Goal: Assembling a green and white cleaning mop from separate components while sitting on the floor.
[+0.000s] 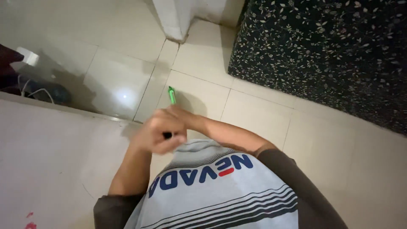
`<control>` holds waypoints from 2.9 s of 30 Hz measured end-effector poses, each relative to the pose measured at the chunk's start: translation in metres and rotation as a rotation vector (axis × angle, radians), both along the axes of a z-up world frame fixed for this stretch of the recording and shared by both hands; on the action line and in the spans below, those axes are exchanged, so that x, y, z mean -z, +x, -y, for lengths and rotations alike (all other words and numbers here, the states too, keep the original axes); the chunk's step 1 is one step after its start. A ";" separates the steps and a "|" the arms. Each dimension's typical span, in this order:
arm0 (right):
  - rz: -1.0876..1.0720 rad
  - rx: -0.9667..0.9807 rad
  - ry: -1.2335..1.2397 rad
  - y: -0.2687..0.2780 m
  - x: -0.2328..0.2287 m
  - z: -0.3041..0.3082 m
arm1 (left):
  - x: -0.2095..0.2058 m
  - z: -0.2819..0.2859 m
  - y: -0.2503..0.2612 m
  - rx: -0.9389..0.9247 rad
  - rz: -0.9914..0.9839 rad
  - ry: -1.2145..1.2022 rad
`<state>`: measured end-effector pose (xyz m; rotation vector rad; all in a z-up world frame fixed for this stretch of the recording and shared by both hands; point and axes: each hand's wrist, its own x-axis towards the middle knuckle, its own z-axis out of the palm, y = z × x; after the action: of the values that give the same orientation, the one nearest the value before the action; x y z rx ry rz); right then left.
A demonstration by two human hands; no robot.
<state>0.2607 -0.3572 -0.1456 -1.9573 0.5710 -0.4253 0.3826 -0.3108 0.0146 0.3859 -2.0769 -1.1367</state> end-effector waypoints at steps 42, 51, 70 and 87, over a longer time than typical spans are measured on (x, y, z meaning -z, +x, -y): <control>-0.140 0.232 0.474 -0.174 0.081 0.166 | 0.105 0.212 -0.096 0.196 -0.052 0.434; -0.301 0.361 0.239 -0.190 0.073 0.182 | 0.096 0.233 -0.069 -0.055 -0.018 0.607; 0.409 0.002 0.428 -0.072 -0.010 0.202 | 0.023 0.240 -0.030 0.109 0.015 0.134; -0.006 0.061 0.007 0.073 -0.046 0.262 | -0.085 0.297 0.099 0.411 -0.342 0.030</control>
<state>0.3334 -0.6188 -0.0997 -1.9388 0.6359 -0.4552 0.4812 -0.6078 0.0999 -0.2239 -1.8781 -1.3614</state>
